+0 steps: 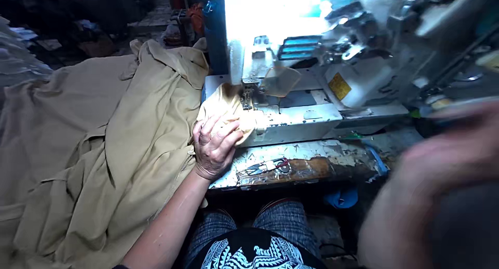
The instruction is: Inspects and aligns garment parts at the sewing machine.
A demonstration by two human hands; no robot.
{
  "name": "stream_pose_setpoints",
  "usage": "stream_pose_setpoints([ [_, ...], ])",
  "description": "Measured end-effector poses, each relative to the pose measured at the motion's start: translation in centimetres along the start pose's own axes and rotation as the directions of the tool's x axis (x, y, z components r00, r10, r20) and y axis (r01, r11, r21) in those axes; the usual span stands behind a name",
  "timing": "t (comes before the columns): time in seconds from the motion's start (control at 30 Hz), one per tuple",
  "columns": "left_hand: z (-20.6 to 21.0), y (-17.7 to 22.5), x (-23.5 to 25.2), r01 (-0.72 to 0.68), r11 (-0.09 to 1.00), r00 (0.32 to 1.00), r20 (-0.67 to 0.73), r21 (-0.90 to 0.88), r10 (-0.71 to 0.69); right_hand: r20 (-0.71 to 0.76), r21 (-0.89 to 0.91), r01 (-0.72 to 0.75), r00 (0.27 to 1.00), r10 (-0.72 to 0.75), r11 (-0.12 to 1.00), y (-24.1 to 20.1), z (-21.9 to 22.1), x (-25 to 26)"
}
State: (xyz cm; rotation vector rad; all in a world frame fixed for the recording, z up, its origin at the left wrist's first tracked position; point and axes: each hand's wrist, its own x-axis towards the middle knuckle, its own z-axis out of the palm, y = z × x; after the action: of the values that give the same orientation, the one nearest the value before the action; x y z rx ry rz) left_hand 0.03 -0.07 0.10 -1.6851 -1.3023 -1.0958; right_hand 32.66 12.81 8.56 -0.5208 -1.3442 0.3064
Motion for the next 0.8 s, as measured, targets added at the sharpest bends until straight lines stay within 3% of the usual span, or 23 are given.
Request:
stream_pose_setpoints([
  [0.1, -1.7, 0.8, 1.8, 0.126, 0.992, 0.987, 0.101, 0.028, -0.128, 0.452, -0.064, 0.019, 0.892, 0.012, 0.998, -1.6, 3.3, -9.8],
  [0.2, -4.2, 1.0, 6.8, 0.21, 0.948, 0.87, 0.396, 0.24, -0.293, 0.763, -0.197, 0.103, 0.641, 0.086, 0.975, -1.0, 5.7, -14.9],
  [0.27, -4.0, 0.5, 9.9, 0.162, 0.915, 0.748, 0.558, 0.37, -0.358, 0.831, -0.212, 0.199, 0.551, 0.07, 0.957, -0.8, 6.6, -15.8],
  [0.37, -1.1, -2.2, 12.7, 0.136, 0.891, 0.708, 0.586, 0.434, -0.394, 0.886, -0.149, 0.217, 0.462, 0.032, 0.965, -0.4, 7.0, -14.6],
  [0.43, 1.4, -5.4, 14.0, 0.205, 0.865, 0.705, 0.545, 0.458, -0.455, 0.881, -0.103, 0.227, 0.473, -0.017, 0.968, 0.1, 7.0, -14.7],
  [0.53, 3.1, -10.2, 14.4, 0.272, 0.799, 0.707, 0.452, 0.536, -0.544, 0.766, -0.041, 0.184, 0.637, -0.087, 0.982, 0.7, 6.6, -15.3],
  [0.6, 1.2, -11.5, 13.2, 0.316, 0.821, 0.831, 0.28, 0.475, -0.482, 0.672, -0.028, 0.171, 0.733, -0.108, 0.985, 0.2, 6.3, -14.4],
  [0.67, -2.3, -9.5, 10.6, 0.305, 0.894, 0.936, 0.069, 0.329, -0.345, 0.676, -0.036, 0.157, 0.731, -0.091, 0.987, -1.7, 5.8, -12.7],
  [0.73, -4.8, -7.0, 7.1, 0.261, 0.932, 0.965, -0.1, 0.252, -0.243, 0.701, -0.055, 0.215, 0.704, -0.115, 0.975, -3.4, 6.6, -10.6],
  [0.8, -5.4, -5.5, 4.3, 0.22, 0.95, 0.967, -0.175, 0.221, -0.184, 0.712, -0.12, 0.336, 0.685, -0.155, 0.934, -4.8, 8.9, -8.8],
])
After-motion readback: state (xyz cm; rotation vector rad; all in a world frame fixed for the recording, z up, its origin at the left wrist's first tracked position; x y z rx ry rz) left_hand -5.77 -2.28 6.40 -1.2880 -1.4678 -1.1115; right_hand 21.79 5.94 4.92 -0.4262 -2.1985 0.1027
